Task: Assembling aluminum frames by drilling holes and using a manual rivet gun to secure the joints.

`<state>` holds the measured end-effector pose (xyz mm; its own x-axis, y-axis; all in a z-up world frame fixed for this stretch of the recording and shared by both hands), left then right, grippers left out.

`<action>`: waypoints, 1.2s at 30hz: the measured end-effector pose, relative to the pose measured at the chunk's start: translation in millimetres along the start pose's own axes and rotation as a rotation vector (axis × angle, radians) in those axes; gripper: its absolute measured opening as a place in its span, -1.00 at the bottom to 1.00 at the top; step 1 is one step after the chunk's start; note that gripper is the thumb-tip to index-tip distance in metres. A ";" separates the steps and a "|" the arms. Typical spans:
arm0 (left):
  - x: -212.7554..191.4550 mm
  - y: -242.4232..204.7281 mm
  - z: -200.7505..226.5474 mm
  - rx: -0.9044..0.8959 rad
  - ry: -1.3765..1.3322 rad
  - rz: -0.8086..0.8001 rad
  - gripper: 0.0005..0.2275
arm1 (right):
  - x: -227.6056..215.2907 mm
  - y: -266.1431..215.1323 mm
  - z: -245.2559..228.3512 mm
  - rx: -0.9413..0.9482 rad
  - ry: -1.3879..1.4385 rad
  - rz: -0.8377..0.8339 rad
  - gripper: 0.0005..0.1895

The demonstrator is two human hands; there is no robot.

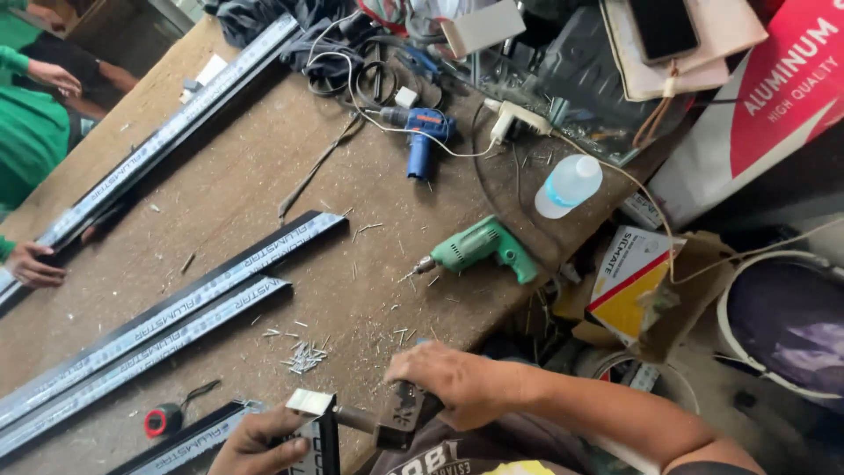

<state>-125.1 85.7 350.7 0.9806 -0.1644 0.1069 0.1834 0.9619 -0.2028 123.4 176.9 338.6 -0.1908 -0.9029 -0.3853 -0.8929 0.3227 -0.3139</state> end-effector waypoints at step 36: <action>-33.6 7.9 -85.4 -0.414 0.473 0.008 -0.86 | -0.4 103.6 165.9 -0.036 -0.753 0.567 -0.76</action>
<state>-150.7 80.1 262.3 0.8891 -0.3278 -0.3194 0.0951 0.8149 -0.5717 98.6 257.8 162.2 -0.2981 -0.1887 -0.9357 -0.7620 0.6374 0.1142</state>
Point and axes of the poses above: each hand's wrist, its own y-axis towards the middle knuckle, its own x-axis out of the palm, z = x × y, the point moved 7 cm from there along y, towards the middle knuckle, and after that the axes turned 13 degrees about x, right-handed, at the moved point
